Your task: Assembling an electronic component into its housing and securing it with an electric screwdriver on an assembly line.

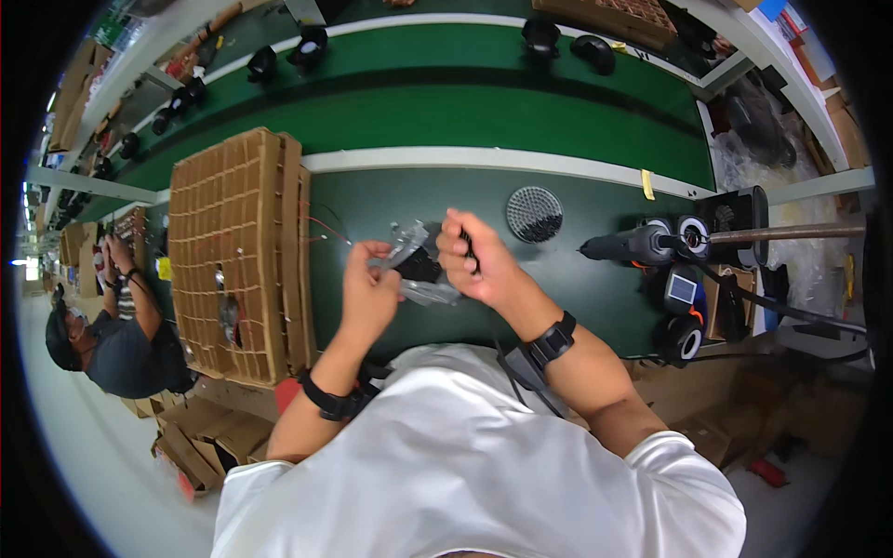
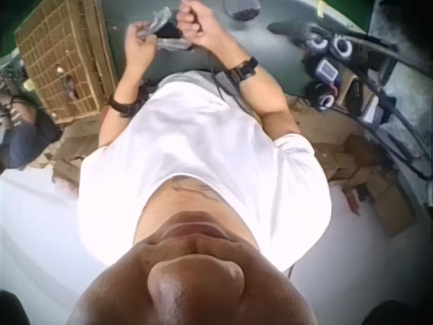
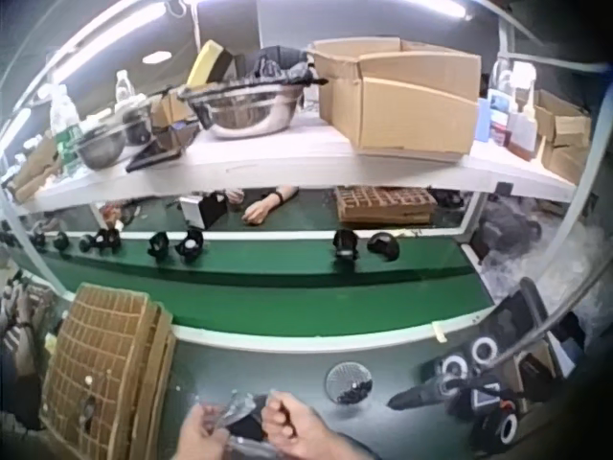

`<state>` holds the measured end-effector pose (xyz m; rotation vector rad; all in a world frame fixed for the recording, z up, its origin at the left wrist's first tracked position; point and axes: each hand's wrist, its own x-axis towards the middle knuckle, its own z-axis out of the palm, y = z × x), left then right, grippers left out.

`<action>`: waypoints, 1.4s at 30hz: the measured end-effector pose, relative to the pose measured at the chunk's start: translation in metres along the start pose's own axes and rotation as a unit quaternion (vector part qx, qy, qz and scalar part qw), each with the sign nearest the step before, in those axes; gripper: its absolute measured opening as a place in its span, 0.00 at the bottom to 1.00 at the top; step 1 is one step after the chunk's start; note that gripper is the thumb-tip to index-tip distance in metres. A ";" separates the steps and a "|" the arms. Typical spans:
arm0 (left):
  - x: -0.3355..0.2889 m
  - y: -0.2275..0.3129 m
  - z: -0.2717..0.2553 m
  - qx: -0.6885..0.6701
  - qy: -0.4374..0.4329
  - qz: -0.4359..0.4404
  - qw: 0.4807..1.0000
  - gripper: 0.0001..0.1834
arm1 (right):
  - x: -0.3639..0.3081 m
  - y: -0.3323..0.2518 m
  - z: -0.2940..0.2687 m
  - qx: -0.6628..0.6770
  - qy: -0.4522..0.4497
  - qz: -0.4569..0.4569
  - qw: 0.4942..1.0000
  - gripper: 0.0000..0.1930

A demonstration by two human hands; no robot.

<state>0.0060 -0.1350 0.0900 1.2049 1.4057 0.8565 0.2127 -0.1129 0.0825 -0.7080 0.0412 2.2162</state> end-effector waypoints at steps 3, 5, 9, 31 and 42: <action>-0.006 -0.004 -0.004 -0.040 0.016 -0.011 0.999 0.20 | -0.001 -0.027 -0.031 0.115 -0.067 -0.059 0.989 0.15; -0.006 -0.004 -0.007 -0.042 0.018 -0.019 0.999 0.20 | 0.005 -0.047 -0.065 0.130 -0.026 -0.130 0.983 0.14; -0.006 -0.002 -0.013 -0.040 0.009 -0.037 0.998 0.18 | 0.007 -0.092 -0.120 0.072 -0.011 -0.210 0.975 0.14; -0.012 0.015 -0.010 0.000 0.009 -0.085 0.996 0.15 | 0.023 -0.107 -0.159 -0.340 0.155 -0.394 0.840 0.16; -0.010 0.011 -0.011 0.003 0.005 -0.079 0.997 0.16 | 0.022 -0.101 -0.168 -0.400 0.121 -0.446 0.792 0.16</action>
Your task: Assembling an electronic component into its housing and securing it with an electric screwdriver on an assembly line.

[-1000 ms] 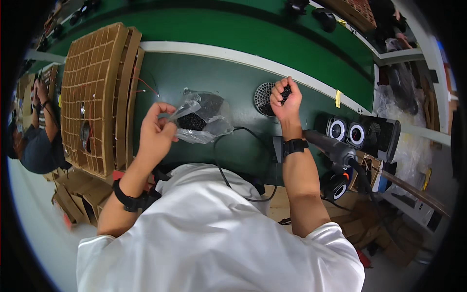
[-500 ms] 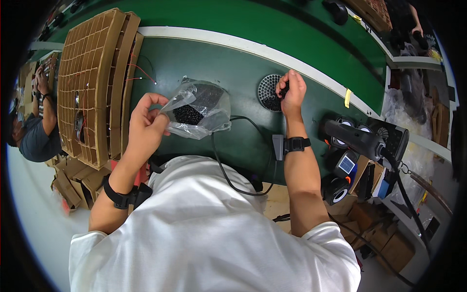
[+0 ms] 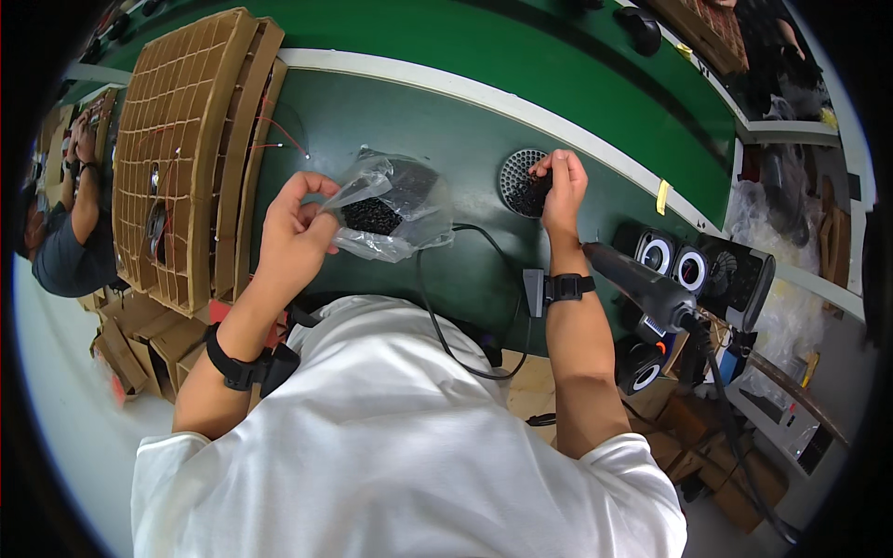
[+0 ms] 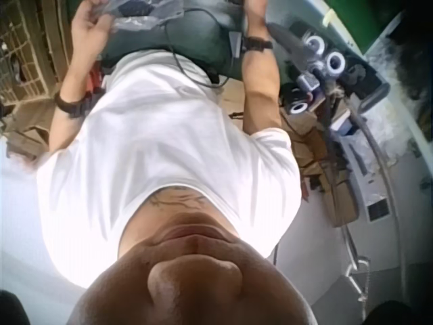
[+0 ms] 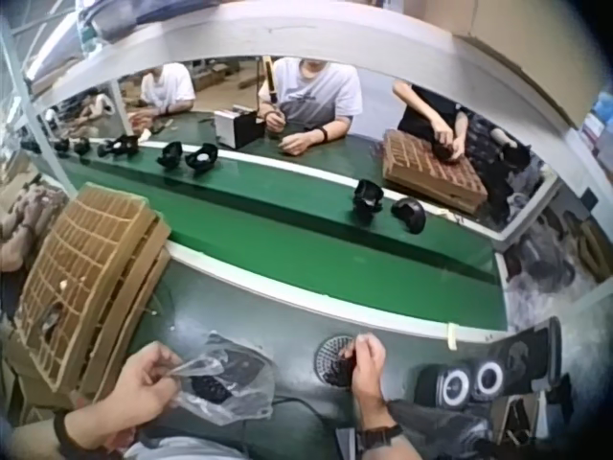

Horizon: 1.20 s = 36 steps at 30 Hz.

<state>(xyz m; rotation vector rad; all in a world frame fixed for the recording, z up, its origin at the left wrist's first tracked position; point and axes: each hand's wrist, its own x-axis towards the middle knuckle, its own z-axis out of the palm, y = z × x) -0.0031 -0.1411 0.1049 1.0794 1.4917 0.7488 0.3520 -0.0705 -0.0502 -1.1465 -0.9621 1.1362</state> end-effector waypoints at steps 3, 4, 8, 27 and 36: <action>0.000 0.001 0.000 0.001 0.000 -0.008 1.000 0.16 | -0.004 -0.003 0.000 -0.047 -0.013 -0.027 0.998 0.15; 0.000 0.001 0.001 0.000 -0.001 -0.009 1.000 0.16 | -0.005 -0.004 0.000 -0.058 -0.013 -0.026 0.998 0.13; -0.001 -0.004 -0.001 -0.002 -0.004 0.009 1.000 0.16 | -0.005 -0.009 -0.002 -0.117 -0.033 -0.036 0.992 0.11; 0.002 -0.010 0.000 0.002 -0.006 0.076 0.997 0.15 | -0.034 -0.051 0.020 -0.530 -0.115 -0.156 0.825 0.10; 0.005 -0.001 0.006 0.180 0.050 0.218 0.958 0.22 | -0.041 -0.022 -0.005 -0.518 -0.105 -0.165 0.833 0.15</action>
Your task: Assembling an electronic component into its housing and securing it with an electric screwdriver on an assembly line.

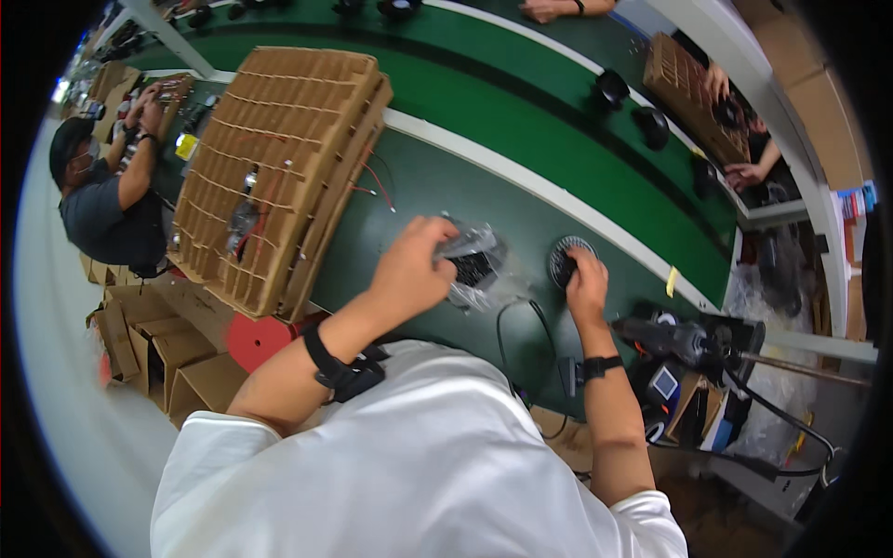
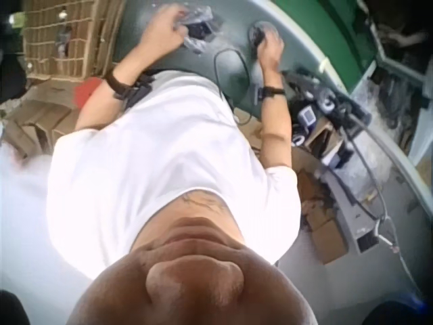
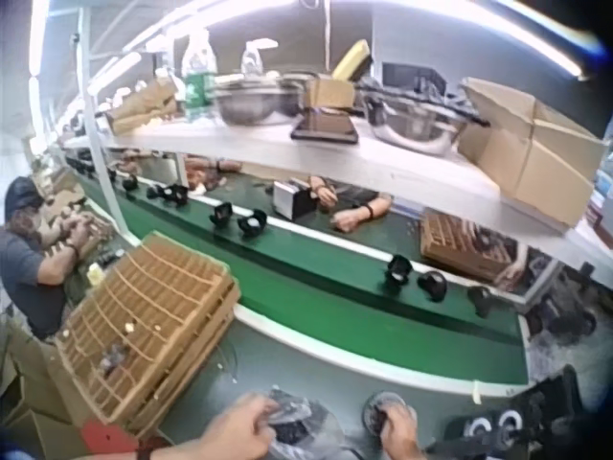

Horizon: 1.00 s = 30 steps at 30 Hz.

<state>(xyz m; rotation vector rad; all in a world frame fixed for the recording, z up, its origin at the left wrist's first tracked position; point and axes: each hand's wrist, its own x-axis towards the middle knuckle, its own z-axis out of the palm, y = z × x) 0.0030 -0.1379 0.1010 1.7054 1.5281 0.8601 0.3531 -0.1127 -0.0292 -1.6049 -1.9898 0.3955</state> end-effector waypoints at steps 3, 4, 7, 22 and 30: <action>0.002 0.009 0.003 0.050 0.007 0.010 0.999 0.22 | -0.001 -0.009 -0.002 -0.102 -0.032 0.011 0.994 0.17; 0.004 0.012 0.002 0.056 0.016 0.014 0.998 0.22 | 0.001 -0.015 -0.003 -0.098 -0.025 0.003 0.995 0.17; 0.008 0.019 -0.001 0.057 -0.027 -0.052 0.997 0.21 | 0.003 -0.020 -0.007 -0.067 -0.018 0.027 0.997 0.20; 0.031 0.039 -0.004 0.163 -0.157 -0.067 0.972 0.25 | -0.009 -0.029 0.004 -0.104 0.007 0.068 0.992 0.34; 0.054 -0.015 0.023 0.045 -0.089 0.039 0.994 0.12 | -0.013 -0.186 -0.026 0.345 -0.146 -0.010 0.927 0.39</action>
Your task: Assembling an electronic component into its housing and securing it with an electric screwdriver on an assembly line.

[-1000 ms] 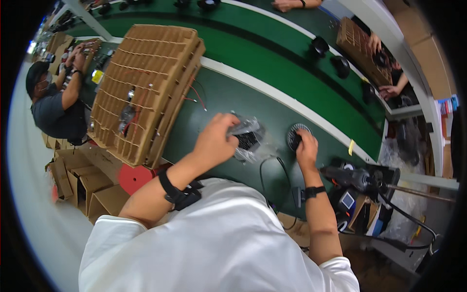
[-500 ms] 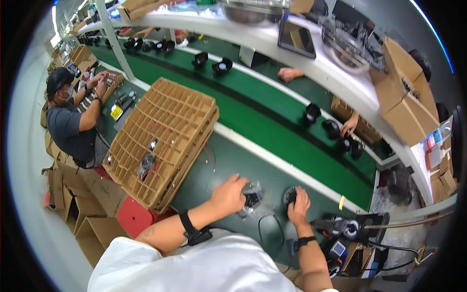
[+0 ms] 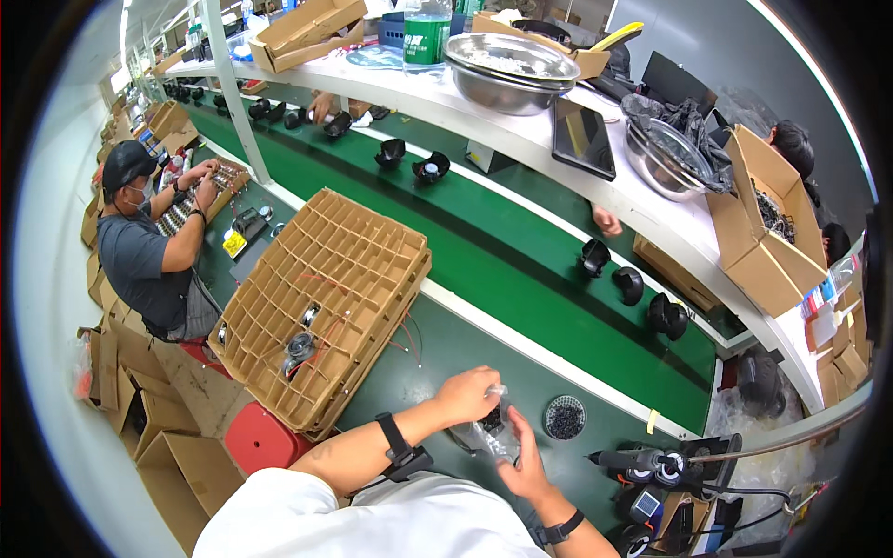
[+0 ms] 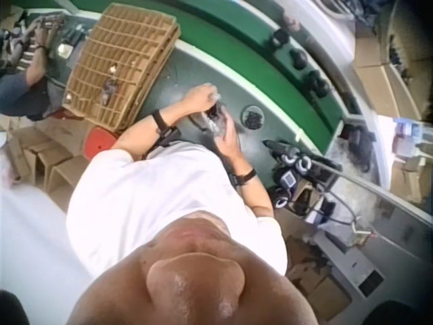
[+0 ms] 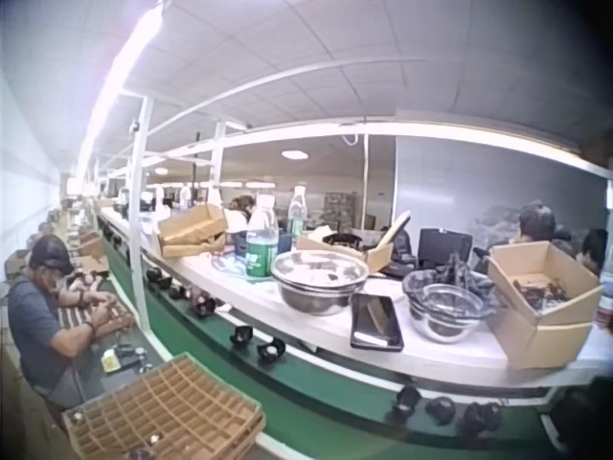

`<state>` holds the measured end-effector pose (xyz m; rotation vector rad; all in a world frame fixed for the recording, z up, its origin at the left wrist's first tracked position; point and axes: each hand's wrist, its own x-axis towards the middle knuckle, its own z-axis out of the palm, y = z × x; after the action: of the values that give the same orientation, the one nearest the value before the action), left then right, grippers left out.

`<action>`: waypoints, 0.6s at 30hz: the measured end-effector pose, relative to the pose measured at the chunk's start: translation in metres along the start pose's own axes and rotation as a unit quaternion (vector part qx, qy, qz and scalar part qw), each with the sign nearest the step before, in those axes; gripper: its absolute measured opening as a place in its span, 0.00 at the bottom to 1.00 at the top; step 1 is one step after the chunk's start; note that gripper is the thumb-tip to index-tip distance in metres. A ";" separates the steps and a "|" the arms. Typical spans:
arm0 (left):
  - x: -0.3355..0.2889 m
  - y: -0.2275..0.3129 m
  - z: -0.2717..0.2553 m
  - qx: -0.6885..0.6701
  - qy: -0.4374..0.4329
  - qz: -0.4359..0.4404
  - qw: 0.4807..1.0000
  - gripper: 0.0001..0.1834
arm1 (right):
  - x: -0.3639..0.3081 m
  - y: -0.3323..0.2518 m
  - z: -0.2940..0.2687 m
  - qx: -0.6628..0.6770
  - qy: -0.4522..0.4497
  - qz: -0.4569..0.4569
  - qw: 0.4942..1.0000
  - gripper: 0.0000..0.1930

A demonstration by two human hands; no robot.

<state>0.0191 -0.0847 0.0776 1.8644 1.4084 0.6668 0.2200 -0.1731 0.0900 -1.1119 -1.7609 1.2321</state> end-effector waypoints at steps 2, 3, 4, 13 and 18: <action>0.007 -0.019 0.010 -0.080 -0.001 0.010 0.997 0.11 | 0.003 -0.018 0.010 -0.211 0.060 -0.053 0.974 0.43; 0.010 -0.029 0.017 -0.082 -0.002 0.006 0.997 0.11 | 0.005 -0.026 0.010 -0.217 0.052 -0.021 0.975 0.43; 0.011 -0.034 0.022 -0.164 -0.003 -0.026 0.986 0.09 | -0.001 -0.017 0.007 -0.218 0.050 -0.017 0.975 0.43; 0.000 -0.036 0.012 -0.427 0.086 -0.164 0.885 0.06 | 0.008 0.005 -0.011 -0.365 -0.005 -0.009 0.931 0.13; -0.002 -0.035 0.018 -0.380 0.111 -0.182 0.900 0.05 | 0.052 -0.050 0.003 -0.323 -0.066 0.074 0.941 0.23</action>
<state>0.0114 -0.0851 0.0389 0.9081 1.3141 1.0655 0.1846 -0.1347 0.1399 -1.5766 -2.3061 0.8291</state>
